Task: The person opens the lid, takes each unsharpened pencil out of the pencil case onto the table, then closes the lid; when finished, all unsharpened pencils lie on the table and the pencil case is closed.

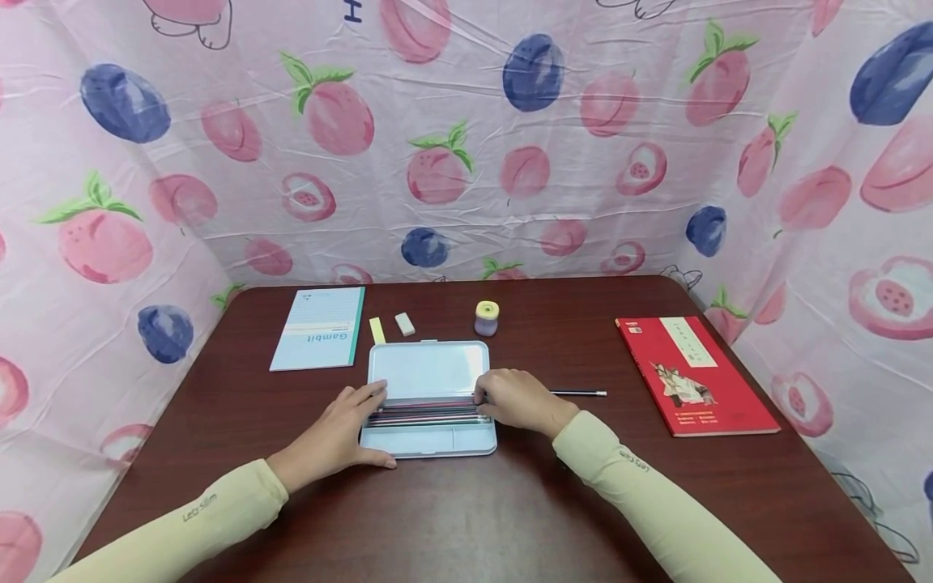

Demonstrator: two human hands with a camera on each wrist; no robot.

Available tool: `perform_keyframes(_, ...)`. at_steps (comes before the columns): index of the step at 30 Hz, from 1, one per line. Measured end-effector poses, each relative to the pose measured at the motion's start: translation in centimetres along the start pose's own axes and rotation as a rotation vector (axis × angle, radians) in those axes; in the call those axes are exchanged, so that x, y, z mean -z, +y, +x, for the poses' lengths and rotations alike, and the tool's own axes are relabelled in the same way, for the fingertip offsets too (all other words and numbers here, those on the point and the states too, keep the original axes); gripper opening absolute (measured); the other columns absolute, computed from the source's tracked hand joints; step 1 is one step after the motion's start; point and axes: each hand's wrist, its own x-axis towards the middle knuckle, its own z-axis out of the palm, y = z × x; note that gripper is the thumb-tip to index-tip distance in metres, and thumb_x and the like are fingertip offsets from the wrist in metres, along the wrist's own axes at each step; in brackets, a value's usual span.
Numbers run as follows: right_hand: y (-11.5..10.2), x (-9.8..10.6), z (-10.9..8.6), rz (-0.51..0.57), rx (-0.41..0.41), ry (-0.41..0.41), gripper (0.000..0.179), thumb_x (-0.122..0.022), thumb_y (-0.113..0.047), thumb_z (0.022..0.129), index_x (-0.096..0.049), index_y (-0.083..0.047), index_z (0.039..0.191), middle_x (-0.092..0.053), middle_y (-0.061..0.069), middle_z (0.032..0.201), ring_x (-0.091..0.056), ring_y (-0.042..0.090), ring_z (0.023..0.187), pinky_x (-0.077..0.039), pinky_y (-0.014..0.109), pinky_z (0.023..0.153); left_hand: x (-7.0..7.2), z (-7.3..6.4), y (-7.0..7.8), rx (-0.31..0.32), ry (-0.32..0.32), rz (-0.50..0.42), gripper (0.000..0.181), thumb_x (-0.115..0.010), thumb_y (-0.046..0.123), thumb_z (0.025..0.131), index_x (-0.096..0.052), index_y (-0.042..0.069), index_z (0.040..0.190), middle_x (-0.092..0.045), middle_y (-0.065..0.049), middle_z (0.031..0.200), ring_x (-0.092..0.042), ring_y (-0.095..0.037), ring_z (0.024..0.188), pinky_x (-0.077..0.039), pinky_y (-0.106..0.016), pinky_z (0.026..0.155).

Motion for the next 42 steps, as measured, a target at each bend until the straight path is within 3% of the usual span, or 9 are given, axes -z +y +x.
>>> perform_keyframes(15,-0.1,0.4,-0.2,0.108,-0.031,-0.047,0.012,-0.086,-0.013,0.09,-0.075,-0.015,0.093,-0.055,-0.007,0.072,-0.046,0.003,0.064,-0.042,0.021,0.06,0.0,0.1,0.1,0.003,-0.004,0.004,0.112,-0.096,0.058,0.07,-0.051,0.002,0.157,-0.046,-0.011,0.167,-0.049,-0.028,0.129,-0.051,-0.047,0.11)
perform_keyframes(23,-0.2,0.0,-0.8,0.031,0.029,0.024,0.009,-0.083,-0.013,0.093,-0.076,-0.016,0.098,-0.066,-0.007,0.084,-0.055,0.002,0.072,-0.053,0.024,0.068,0.0,0.1,0.1,0.01,-0.009,0.0,0.113,-0.096,0.058,0.07,-0.05,0.003,0.158,-0.046,-0.011,0.168,-0.049,-0.029,0.131,-0.05,-0.048,0.113)
perform_keyframes(29,-0.1,0.4,-1.4,-0.056,0.087,0.128,0.009,-0.082,-0.013,0.094,-0.075,-0.015,0.101,-0.071,-0.005,0.092,-0.063,0.004,0.076,-0.059,0.027,0.073,0.0,0.0,0.1,0.011,-0.006,-0.008,0.113,-0.096,0.058,0.071,-0.05,0.004,0.158,-0.046,-0.011,0.168,-0.048,-0.031,0.135,-0.049,-0.049,0.116)
perform_keyframes(42,3.4,2.1,-5.6,0.058,-0.067,0.158,0.016,-0.086,-0.013,0.09,-0.075,-0.02,0.1,-0.058,-0.012,0.082,-0.048,0.002,0.07,-0.048,0.022,0.066,0.0,-0.1,0.1,0.013,-0.008,-0.029,0.112,-0.097,0.056,0.071,-0.05,0.003,0.158,-0.045,-0.012,0.168,-0.047,-0.037,0.142,-0.045,-0.055,0.12)
